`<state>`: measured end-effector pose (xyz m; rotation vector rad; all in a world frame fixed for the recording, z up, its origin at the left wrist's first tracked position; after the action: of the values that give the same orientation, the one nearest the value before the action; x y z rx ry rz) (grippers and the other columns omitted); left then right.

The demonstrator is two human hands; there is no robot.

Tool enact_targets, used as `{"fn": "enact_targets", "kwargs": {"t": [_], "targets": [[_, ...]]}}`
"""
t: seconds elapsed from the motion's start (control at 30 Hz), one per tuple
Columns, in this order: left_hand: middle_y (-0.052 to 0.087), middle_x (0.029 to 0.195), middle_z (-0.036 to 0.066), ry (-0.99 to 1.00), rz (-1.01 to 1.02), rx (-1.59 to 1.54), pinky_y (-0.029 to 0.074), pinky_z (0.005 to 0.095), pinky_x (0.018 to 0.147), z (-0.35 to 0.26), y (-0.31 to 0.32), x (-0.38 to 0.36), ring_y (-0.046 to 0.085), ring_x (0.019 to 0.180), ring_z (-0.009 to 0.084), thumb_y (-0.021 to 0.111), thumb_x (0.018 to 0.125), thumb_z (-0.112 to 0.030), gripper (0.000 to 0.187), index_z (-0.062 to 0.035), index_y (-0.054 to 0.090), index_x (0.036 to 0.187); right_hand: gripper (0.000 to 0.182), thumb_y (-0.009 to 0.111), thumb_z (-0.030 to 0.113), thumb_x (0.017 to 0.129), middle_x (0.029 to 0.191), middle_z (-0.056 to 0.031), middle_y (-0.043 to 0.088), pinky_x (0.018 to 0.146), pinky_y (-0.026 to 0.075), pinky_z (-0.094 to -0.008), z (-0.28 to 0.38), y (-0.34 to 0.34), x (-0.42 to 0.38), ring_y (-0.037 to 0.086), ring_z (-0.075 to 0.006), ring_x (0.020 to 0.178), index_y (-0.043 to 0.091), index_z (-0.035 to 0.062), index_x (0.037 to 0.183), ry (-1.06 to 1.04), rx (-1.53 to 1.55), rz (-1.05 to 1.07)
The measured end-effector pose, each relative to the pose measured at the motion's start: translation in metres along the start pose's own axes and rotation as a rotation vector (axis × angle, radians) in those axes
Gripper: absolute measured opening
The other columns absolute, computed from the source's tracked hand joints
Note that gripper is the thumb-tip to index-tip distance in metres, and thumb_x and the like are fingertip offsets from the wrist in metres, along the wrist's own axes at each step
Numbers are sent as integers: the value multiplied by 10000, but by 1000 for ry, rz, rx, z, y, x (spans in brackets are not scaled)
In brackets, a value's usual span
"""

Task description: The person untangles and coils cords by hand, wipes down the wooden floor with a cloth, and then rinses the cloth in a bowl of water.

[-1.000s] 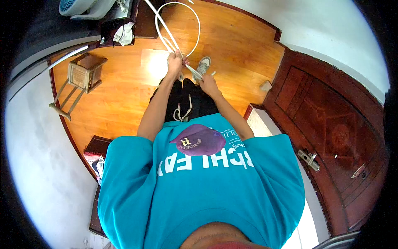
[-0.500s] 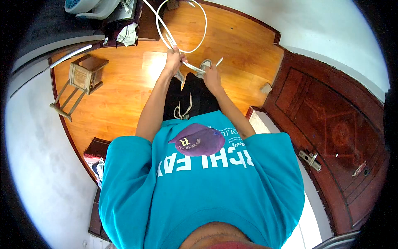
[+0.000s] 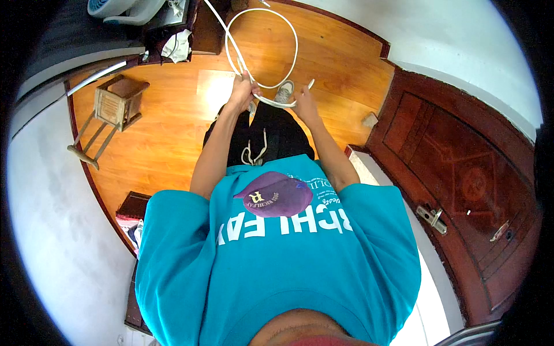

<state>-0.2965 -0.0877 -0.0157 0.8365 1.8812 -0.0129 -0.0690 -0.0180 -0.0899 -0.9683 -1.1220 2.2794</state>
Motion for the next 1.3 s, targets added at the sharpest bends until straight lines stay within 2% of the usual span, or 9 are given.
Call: {"fn": "enact_targets", "kwargs": {"t": [0.3, 0.57, 0.67, 0.73, 0.83, 0.97, 1.03, 1.07, 1.3], "targets": [[367, 638, 12, 88, -77, 122, 380, 313, 443, -2, -12, 13, 314, 495, 117, 319, 1070, -317, 286, -42, 321, 991, 198, 743, 187, 730, 1002, -223, 609, 711, 555, -461, 21, -9, 1, 662, -384, 849, 727, 11, 819, -18, -104, 15], [357, 611, -10, 219, -87, -143, 340, 276, 441, 17, 23, 8, 349, 496, 98, 447, 1036, -375, 369, -105, 373, 795, 728, 830, 266, 712, 1361, -291, 378, 957, 467, -482, 42, -5, -18, 515, -420, 1177, 473, 72, 1317, 278, 17, -450], [270, 570, -52, 243, -37, -187, 312, 282, 458, 26, 27, 9, 281, 490, 92, 475, 1026, -389, 390, -147, 351, 747, 856, 825, 270, 724, 1262, -219, 561, 945, 468, -548, 24, 25, -25, 535, -384, 1193, 357, 89, 1418, 333, 340, -476], [266, 572, -52, 241, 6, -182, 309, 281, 458, 28, 27, 6, 281, 492, 92, 471, 1029, -382, 388, -148, 347, 745, 725, 733, 243, 839, 1240, -189, 573, 869, 531, -509, 14, 49, -23, 580, -375, 1137, 334, 115, 1429, 782, 1316, -52], [263, 575, -51, 235, 81, -181, 304, 279, 461, 25, 29, 1, 280, 494, 93, 467, 1033, -371, 381, -145, 343, 752, 576, 551, 180, 962, 1224, -166, 565, 822, 570, -468, 4, 86, -25, 617, -355, 1057, 260, 142, 1458, 839, 1872, -149], [259, 571, -50, 211, 116, -136, 285, 276, 454, 19, 30, -1, 271, 487, 95, 482, 1030, -355, 367, -133, 335, 777, 464, 383, 198, 1024, 1270, -178, 513, 864, 561, -497, 11, 65, -21, 606, -364, 1055, 242, 138, 1462, 837, 1927, -332], [257, 569, -50, 189, 103, -116, 277, 276, 448, 11, 25, -2, 268, 481, 93, 484, 1030, -350, 366, -134, 325, 782, 466, 354, 311, 1034, 1330, -182, 446, 906, 546, -517, -3, 51, -21, 597, -373, 1059, 286, 91, 1440, 1396, 2561, -622], [255, 567, -51, 167, 88, -99, 269, 276, 441, 7, 22, -3, 265, 475, 90, 487, 1029, -345, 365, -134, 315, 786, 678, 386, 534, 990, 1326, -205, 412, 852, 555, -489, -5, 58, -18, 599, -338, 1002, 288, 20, 1422, 1312, 2680, -608], [316, 547, -32, 118, -85, 229, 297, 277, 384, -12, -11, -8, 324, 435, 95, 491, 1031, -278, 319, -103, 345, 808, 1050, 412, 881, 756, 916, -181, 570, 652, 496, -359, -2, 46, 2, 556, -262, 743, 472, -60, 1217, 933, 2236, -2]]}}
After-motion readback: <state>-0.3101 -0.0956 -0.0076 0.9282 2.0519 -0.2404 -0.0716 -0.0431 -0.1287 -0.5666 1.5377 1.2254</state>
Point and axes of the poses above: each hand's wrist, its own x-axis towards the middle knuckle, its own y-axis out of the palm, z = x × y, the point moved 1 cm from there along x, towards the middle knuckle
